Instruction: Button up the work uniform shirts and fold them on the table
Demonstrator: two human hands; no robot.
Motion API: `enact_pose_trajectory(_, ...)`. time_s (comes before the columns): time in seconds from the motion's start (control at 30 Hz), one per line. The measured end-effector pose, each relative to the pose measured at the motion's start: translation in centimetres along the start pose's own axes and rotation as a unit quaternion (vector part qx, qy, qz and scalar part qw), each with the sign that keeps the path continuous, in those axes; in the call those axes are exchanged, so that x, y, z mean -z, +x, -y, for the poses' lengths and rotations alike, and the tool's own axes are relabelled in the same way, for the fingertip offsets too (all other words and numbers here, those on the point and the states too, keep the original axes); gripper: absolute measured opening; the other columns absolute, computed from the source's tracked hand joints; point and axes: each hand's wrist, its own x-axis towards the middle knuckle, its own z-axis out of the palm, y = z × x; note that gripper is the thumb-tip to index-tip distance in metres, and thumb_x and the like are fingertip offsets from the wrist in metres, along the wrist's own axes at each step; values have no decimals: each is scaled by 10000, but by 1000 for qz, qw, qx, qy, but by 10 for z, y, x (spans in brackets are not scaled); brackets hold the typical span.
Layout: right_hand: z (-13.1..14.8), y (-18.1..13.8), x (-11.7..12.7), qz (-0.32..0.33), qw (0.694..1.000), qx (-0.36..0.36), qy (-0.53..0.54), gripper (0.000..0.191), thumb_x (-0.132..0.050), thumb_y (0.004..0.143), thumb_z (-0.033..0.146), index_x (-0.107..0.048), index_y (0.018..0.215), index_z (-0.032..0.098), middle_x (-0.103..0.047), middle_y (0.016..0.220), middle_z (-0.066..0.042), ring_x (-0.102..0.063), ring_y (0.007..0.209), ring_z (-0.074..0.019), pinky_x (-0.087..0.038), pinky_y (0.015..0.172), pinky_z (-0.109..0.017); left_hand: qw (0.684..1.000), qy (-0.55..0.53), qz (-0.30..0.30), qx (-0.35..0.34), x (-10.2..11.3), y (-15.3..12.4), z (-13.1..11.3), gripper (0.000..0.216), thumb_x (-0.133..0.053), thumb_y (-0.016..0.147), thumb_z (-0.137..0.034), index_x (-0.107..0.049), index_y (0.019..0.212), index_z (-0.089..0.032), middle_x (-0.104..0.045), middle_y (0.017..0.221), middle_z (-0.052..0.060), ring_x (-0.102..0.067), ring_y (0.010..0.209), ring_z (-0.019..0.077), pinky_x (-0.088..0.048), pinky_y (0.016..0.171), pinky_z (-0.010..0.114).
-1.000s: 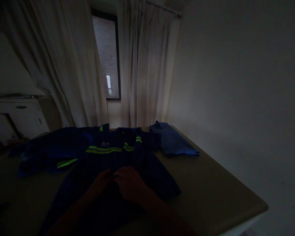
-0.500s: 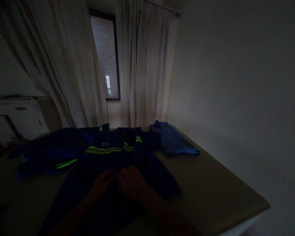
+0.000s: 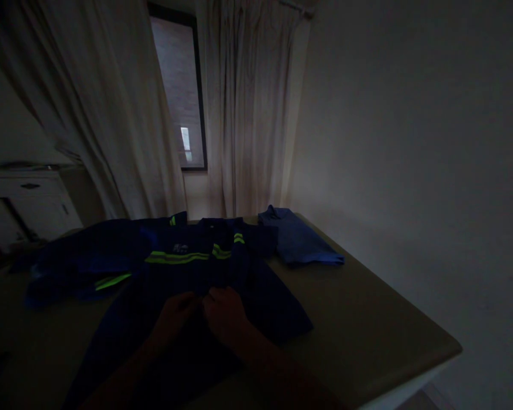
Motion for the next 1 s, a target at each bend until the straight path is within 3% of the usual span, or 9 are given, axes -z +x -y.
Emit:
enact_pose_trajectory(0.2, -7, 1, 5, -36, 995, -37, 87, 60, -638, 934, 249, -642, 968, 200, -651, 979, -49, -619, 924, -199, -467, 834, -324, 1000, -6, 20, -15, 4, 2, -1, 451, -574, 784, -624, -580, 682, -185, -501, 649, -39, -464, 642, 145, -363, 598, 251)
enact_pose_trajectory(0.37, -18, -4, 21, -84, 951, -9, 298, 378, -786, 785, 258, -607, 1117, 235, -507, 1263, -73, -518, 1193, -209, -435, 1003, -323, 997, -24, 75, -19, 5, 1, 0, 387, -589, 796, -565, -608, 743, -183, -555, 668, -29, -508, 656, 159, -404, 595, 256)
enact_pose_trajectory(0.5, -23, -5, 27, -103, 922, -9, 373, 282, -655, 815, 126, -628, 1078, 225, -485, 1319, -87, -505, 1241, -207, -390, 1062, -353, 987, -4, 127, -101, 3, -8, 1, 299, -604, 849, -434, -706, 1021, -211, -708, 1010, 40, -618, 941, 223, -494, 852, 328)
enact_pose_trajectory(0.57, -25, -4, 25, -94, 920, -11, 381, 298, -621, 798, 70, -645, 1055, 220, -563, 1232, -74, -557, 1170, -193, -411, 1029, -340, 978, 51, 122, -159, 1, -15, 4, 255, -641, 849, -408, -726, 1021, -240, -694, 1146, 62, -592, 1088, 250, -452, 986, 370)
enact_pose_trajectory(0.63, -27, -3, 22, -67, 922, -4, 382, 287, -644, 792, 75, -661, 1040, 218, -634, 1111, -50, -602, 1079, -182, -440, 977, -320, 972, 97, 114, -181, 0, -21, 5, 238, -672, 836, -431, -739, 972, -248, -686, 1179, 73, -576, 1131, 268, -430, 1025, 394)
enact_pose_trajectory(0.77, -28, 0, 16, -67, 926, -62, 367, 48, -644, 894, 199, -680, 925, 191, -680, 1045, -52, -636, 1008, -172, -465, 919, -304, 972, 111, 149, -144, 1, -30, -6, 279, -565, 905, -460, -740, 968, -251, -722, 1071, 46, -621, 1008, 244, -460, 943, 344)
enact_pose_trajectory(0.87, -27, 1, 17, -53, 939, -121, 317, 169, -681, 905, 298, -676, 794, 170, -676, 909, -44, -641, 880, -168, -479, 824, -292, 973, 96, 173, -119, 5, -28, -17, 313, -488, 921, -411, -718, 829, -219, -716, 838, 21, -625, 799, 207, -466, 747, 286)
enact_pose_trajectory(0.93, -25, 0, 19, -43, 945, -140, 294, 179, -740, 862, 312, -684, 777, 165, -656, 892, -40, -632, 861, -168, -478, 801, -286, 979, 90, 154, -99, 7, -22, -18, 303, -450, 920, -368, -686, 819, -207, -689, 773, 13, -617, 735, 191, -444, 681, 274)
enact_pose_trajectory(1.0, -23, -1, 21, -35, 944, -139, 297, 117, -777, 815, 257, -705, 831, 167, -639, 970, -48, -628, 904, -167, -483, 819, -275, 990, 92, 84, -65, 6, -14, -14, 303, -420, 927, -371, -669, 919, -199, -693, 812, 24, -628, 738, 193, -444, 685, 285)
